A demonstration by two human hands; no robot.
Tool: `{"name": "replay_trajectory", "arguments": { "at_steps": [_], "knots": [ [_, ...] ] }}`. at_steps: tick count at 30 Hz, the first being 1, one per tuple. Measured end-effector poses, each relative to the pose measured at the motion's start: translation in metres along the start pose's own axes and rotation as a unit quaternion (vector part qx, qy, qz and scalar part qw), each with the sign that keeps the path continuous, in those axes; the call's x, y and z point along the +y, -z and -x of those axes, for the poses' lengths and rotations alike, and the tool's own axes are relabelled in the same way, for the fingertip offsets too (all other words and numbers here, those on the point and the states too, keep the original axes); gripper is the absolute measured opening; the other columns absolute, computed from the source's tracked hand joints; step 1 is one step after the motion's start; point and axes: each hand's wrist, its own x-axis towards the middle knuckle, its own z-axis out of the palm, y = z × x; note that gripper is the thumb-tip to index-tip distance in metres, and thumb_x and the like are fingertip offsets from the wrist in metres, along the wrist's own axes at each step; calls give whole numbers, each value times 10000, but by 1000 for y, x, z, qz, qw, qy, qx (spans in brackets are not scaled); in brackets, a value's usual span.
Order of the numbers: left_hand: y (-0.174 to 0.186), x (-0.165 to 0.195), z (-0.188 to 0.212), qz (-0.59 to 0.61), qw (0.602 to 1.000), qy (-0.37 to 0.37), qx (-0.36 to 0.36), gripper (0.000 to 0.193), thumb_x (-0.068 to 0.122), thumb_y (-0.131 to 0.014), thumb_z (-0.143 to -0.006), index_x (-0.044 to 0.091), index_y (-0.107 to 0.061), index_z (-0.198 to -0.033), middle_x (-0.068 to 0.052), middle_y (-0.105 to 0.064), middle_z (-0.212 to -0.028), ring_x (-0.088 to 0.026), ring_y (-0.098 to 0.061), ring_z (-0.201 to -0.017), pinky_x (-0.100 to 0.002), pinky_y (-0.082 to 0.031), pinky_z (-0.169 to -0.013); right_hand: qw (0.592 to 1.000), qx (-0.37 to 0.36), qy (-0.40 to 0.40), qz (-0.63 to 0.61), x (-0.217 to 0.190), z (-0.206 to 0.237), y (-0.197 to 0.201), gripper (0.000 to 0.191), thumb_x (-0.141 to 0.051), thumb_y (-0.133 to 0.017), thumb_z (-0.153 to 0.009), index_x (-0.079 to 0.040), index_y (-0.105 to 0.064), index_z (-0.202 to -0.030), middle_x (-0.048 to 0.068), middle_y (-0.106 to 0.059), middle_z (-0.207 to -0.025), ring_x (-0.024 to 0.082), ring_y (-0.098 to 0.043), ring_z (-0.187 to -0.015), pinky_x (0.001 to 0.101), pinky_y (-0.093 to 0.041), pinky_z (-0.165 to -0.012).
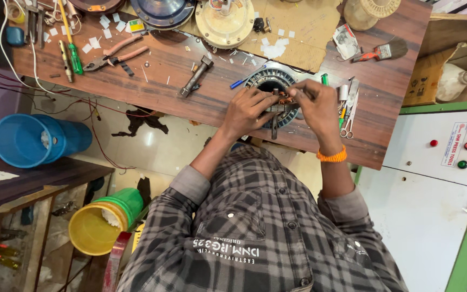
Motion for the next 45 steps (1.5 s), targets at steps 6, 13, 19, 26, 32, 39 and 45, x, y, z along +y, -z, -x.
{"name": "replay_trajectory", "arguments": {
  "at_steps": [6, 13, 19, 26, 32, 39, 45],
  "knots": [
    [10, 11, -10, 72, 992, 101, 3, 341, 394, -803, -889, 96, -729, -1039, -65, -745, -1014, -278, -677, -955, -435, -522, -847, 998, -42, 28, 26, 5, -32, -13, 114, -99, -742, -939, 4, -756, -986, 65, -711, -729, 53, -596, -647, 254, -469, -575],
    [-6, -5, -40, 202, 912, 342, -104, 298, 311, -800, -811, 50, -698, -909, -113, -729, -821, -271, -704, -768, -397, -527, -707, 997, -33, 7, 70, -4, -31, -13, 114, -96, -732, -944, -6, -766, -1003, 104, -710, -718, 99, -610, -612, 294, -472, -562],
    [-9, -33, -33, 367, 886, 247, -139, 145, 116, -768, -864, 42, -757, -988, -98, -758, -917, -201, -707, -873, -337, -554, -805, 993, -20, 42, 108, -22, 0, -8, 150, -141, -775, -930, -10, -748, -997, 112, -626, -661, 130, -532, -556, 319, -416, -521],
    [3, -56, -31, 377, 900, 137, -172, 194, 50, -799, -850, 69, -803, -1043, -72, -794, -1000, -182, -754, -929, -328, -599, -850, 988, -31, 39, 143, -28, 50, -21, 111, -151, -772, -945, -47, -740, -967, 131, -602, -620, 205, -485, -489, 376, -355, -495],
    [5, -60, -43, 364, 894, 126, -227, 207, 31, -799, -831, 56, -794, -1036, -71, -799, -980, -175, -764, -911, -326, -608, -840, 985, 14, 119, 125, -18, 63, -28, 70, -70, -753, -949, -28, -712, -986, 150, -709, -800, 244, -672, -645, 360, -481, -578],
    [4, -64, -42, 384, 886, 126, -229, 207, 42, -791, -848, 54, -786, -1054, -69, -795, -980, -176, -758, -906, -330, -606, -839, 980, 13, 180, 83, 0, 63, -38, 136, 17, -724, -896, -33, -720, -1023, 140, -748, -905, 245, -747, -756, 321, -555, -646],
    [27, -43, -46, 285, 930, 74, -220, 264, 298, -797, -890, 102, -774, -1065, -63, -779, -1054, -237, -743, -989, -377, -571, -869, 979, -19, 142, 146, 39, 79, -48, 121, -14, -764, -891, -47, -752, -1007, 136, -745, -840, 263, -725, -704, 354, -533, -612]
  ]
}}
